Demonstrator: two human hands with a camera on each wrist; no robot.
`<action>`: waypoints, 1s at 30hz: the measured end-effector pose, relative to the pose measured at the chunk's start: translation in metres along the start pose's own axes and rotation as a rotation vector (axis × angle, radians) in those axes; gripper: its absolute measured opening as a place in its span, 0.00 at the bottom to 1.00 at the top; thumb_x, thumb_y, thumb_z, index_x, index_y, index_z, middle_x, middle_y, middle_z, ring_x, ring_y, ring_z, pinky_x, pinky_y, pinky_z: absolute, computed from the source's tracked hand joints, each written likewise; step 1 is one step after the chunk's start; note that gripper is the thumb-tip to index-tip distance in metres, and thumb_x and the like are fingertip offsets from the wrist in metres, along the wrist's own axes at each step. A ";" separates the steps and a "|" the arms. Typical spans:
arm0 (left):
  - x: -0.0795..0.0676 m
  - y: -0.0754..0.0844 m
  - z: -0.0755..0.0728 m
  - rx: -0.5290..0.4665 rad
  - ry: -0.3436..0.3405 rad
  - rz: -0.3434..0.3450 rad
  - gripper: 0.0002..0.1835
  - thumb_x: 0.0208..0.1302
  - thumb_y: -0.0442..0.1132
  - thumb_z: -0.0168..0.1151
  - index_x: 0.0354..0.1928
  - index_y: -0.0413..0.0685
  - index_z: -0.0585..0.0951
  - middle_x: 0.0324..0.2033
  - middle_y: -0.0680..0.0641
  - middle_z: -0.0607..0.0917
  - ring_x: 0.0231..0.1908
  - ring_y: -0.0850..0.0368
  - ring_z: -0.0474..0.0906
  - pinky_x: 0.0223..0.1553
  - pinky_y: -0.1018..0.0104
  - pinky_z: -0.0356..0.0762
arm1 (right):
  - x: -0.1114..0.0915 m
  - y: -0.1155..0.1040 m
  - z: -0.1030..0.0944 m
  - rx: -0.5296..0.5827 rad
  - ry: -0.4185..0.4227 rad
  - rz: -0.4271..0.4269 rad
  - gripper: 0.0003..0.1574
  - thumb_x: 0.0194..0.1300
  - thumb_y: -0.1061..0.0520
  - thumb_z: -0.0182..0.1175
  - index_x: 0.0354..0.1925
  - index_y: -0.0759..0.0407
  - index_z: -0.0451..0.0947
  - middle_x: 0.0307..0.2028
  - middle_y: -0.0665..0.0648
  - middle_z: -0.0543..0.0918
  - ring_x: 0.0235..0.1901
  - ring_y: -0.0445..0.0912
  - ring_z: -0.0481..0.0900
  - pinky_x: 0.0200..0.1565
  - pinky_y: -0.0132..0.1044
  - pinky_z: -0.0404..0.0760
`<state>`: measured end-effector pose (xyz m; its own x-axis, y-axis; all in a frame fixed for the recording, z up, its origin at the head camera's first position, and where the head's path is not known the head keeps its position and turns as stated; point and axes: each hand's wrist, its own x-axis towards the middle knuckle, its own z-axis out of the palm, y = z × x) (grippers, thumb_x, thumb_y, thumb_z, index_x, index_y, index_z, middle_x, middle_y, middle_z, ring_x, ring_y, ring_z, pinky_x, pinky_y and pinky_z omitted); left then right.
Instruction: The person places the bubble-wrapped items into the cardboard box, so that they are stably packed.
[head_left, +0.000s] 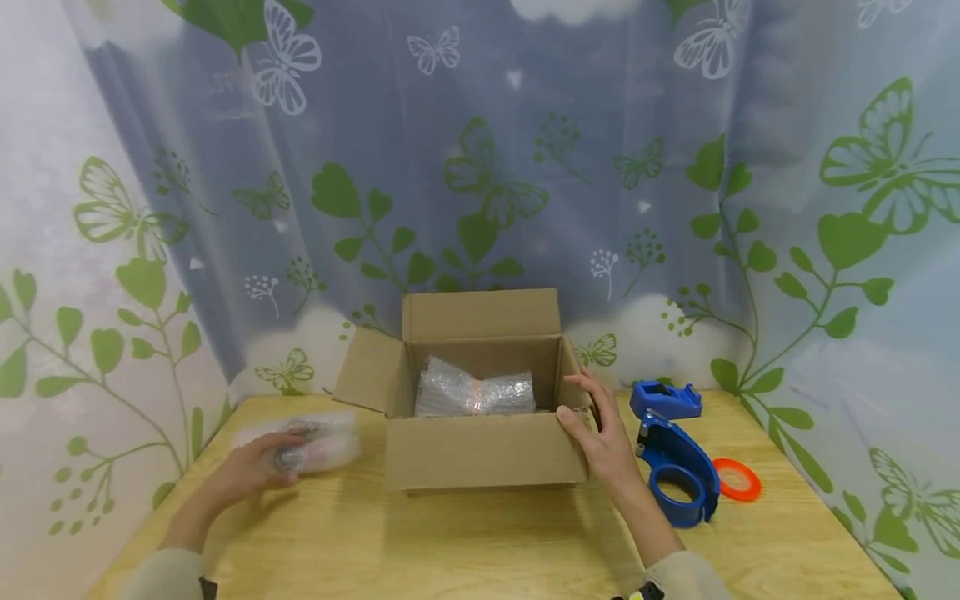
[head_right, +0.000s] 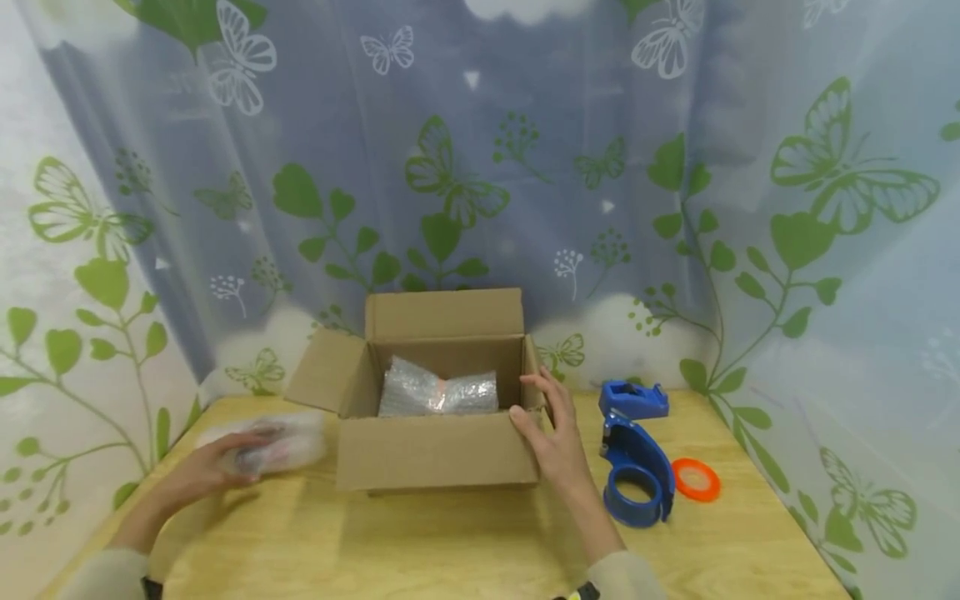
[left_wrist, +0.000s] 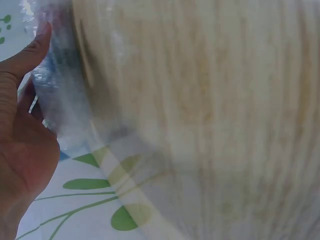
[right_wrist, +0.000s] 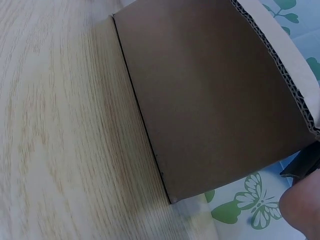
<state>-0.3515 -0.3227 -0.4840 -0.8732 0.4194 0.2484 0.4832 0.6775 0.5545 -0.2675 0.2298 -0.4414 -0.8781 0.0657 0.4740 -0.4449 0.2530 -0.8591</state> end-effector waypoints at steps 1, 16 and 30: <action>0.000 0.000 0.001 0.008 0.004 0.025 0.37 0.52 0.45 0.82 0.65 0.41 0.80 0.68 0.30 0.74 0.66 0.20 0.67 0.61 0.21 0.64 | 0.000 0.000 0.000 0.000 0.001 -0.002 0.28 0.77 0.54 0.60 0.71 0.50 0.69 0.81 0.57 0.52 0.81 0.60 0.45 0.74 0.71 0.45; -0.011 0.010 0.010 0.104 0.043 0.140 0.32 0.49 0.44 0.83 0.57 0.43 0.85 0.53 0.39 0.88 0.52 0.38 0.82 0.54 0.49 0.79 | -0.001 0.003 -0.001 0.004 -0.006 -0.007 0.28 0.78 0.53 0.60 0.72 0.50 0.69 0.81 0.57 0.51 0.81 0.59 0.45 0.75 0.72 0.44; -0.028 0.037 -0.028 -0.016 -0.044 -0.030 0.31 0.61 0.45 0.76 0.66 0.45 0.81 0.64 0.31 0.79 0.63 0.23 0.72 0.57 0.28 0.74 | 0.000 0.003 -0.002 -0.009 -0.007 0.000 0.29 0.77 0.52 0.61 0.72 0.47 0.68 0.81 0.54 0.51 0.81 0.59 0.45 0.76 0.69 0.45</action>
<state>-0.3111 -0.3261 -0.4476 -0.8832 0.4258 0.1964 0.4557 0.6804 0.5740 -0.2685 0.2325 -0.4441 -0.8794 0.0592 0.4725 -0.4431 0.2615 -0.8575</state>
